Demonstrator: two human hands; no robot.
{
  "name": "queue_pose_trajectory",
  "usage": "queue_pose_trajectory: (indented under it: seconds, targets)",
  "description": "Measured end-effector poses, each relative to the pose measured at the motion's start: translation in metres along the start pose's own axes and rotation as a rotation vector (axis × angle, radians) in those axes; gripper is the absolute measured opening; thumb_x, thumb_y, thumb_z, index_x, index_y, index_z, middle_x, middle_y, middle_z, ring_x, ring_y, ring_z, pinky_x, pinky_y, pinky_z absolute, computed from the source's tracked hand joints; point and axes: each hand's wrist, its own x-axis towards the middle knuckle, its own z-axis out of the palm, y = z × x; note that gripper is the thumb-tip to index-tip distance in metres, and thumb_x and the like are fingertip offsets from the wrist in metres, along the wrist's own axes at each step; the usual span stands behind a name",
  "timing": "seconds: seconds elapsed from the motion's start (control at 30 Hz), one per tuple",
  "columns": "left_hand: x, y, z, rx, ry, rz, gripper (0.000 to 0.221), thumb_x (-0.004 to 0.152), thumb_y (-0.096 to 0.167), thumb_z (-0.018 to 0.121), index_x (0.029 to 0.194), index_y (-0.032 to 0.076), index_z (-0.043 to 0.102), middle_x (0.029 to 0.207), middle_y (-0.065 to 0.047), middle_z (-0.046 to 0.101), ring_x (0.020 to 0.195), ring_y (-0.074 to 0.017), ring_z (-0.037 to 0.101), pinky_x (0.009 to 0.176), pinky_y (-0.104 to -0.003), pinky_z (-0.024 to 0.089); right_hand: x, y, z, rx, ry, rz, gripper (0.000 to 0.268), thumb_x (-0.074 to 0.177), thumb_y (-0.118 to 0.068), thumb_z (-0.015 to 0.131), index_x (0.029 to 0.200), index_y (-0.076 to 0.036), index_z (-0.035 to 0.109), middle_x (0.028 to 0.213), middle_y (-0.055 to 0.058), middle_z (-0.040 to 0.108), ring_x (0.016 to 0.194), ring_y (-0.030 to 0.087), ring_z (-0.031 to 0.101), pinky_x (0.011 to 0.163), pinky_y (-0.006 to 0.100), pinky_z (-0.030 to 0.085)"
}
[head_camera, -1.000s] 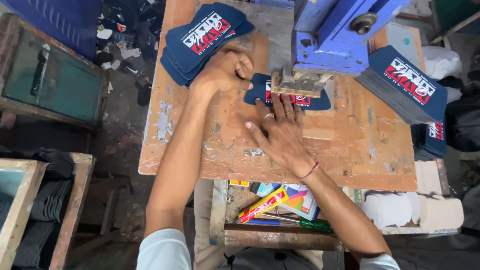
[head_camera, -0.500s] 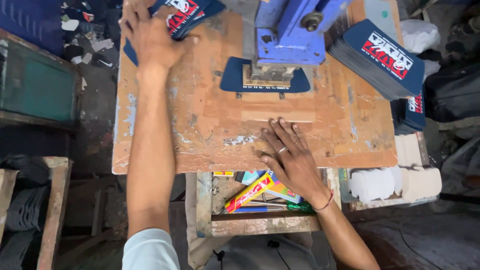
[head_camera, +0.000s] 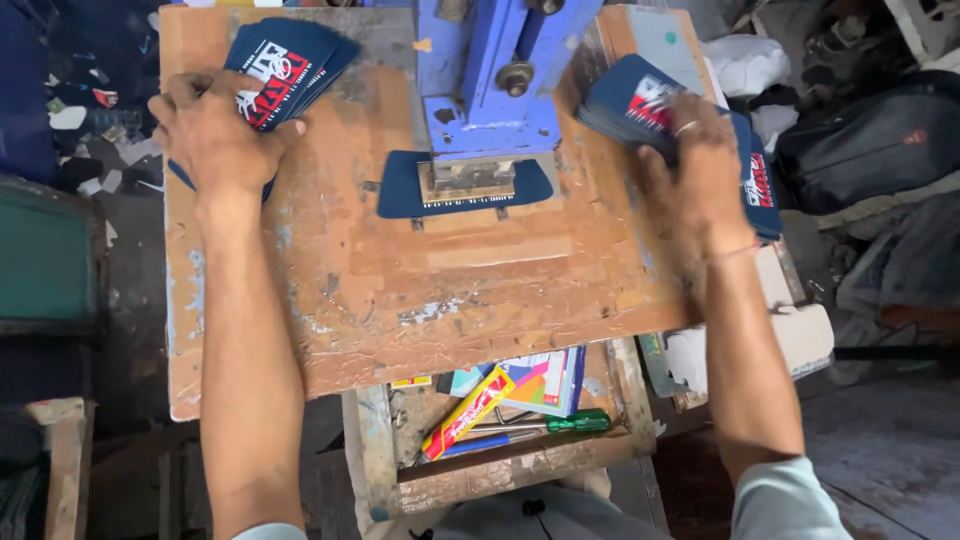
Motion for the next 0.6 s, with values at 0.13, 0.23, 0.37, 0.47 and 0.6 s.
queue_pose_trajectory:
  seconds: [0.13, 0.23, 0.37, 0.47, 0.6]
  targets:
    - [-0.001, 0.003, -0.001, 0.004, -0.009, -0.044, 0.059, 0.066, 0.044, 0.103, 0.115, 0.022, 0.079, 0.129, -0.013, 0.057, 0.122, -0.0423, 0.044, 0.103, -0.057, 0.037, -0.050, -0.067, -0.021, 0.200, 0.014, 0.025, 0.039, 0.100, 0.002, 0.061, 0.138, -0.004, 0.064, 0.138, 0.021, 0.067, 0.135, 0.042, 0.062, 0.114, 0.047, 0.049]
    - [0.003, 0.015, -0.003, 0.087, 0.221, 0.215, 0.064, 0.066, 0.041, 0.102, 0.119, 0.016, 0.076, 0.130, -0.017, 0.058, 0.120, -0.0410, 0.049, 0.098, -0.058, 0.039, -0.083, -0.117, -0.023, 0.262, -0.093, 0.100, 0.032, 0.096, -0.005, 0.066, 0.128, -0.003, 0.068, 0.129, 0.020, 0.069, 0.124, 0.040, 0.065, 0.106, 0.044, 0.052]
    - [0.000, 0.061, -0.011, -0.330, -0.134, 0.062, 0.052, 0.089, 0.029, 0.088, 0.135, 0.016, 0.068, 0.115, -0.013, 0.069, 0.103, -0.0315, 0.068, 0.089, -0.045, 0.053, -0.093, -0.147, -0.009, 0.329, -0.097, 0.056, 0.038, 0.088, -0.022, 0.076, 0.119, -0.001, 0.069, 0.129, 0.021, 0.067, 0.128, 0.040, 0.059, 0.111, 0.052, 0.042]
    - [-0.007, 0.075, 0.001, -0.412, -0.357, 0.163, 0.046, 0.084, 0.027, 0.087, 0.126, 0.015, 0.072, 0.105, -0.012, 0.074, 0.086, -0.0249, 0.074, 0.081, -0.040, 0.057, -0.091, -0.150, -0.002, 0.354, -0.044, 0.058, 0.037, 0.090, -0.023, 0.077, 0.118, 0.000, 0.069, 0.134, 0.020, 0.065, 0.135, 0.040, 0.056, 0.117, 0.055, 0.038]
    - [-0.013, 0.066, 0.035, -0.476, -0.540, 0.385, 0.032, 0.077, 0.023, 0.088, 0.106, 0.012, 0.080, 0.100, -0.004, 0.080, 0.091, -0.0174, 0.076, 0.086, -0.037, 0.056, -0.091, -0.150, -0.001, 0.386, -0.040, 0.096, 0.030, 0.094, -0.021, 0.075, 0.116, -0.001, 0.069, 0.135, 0.019, 0.066, 0.137, 0.038, 0.056, 0.120, 0.053, 0.038]
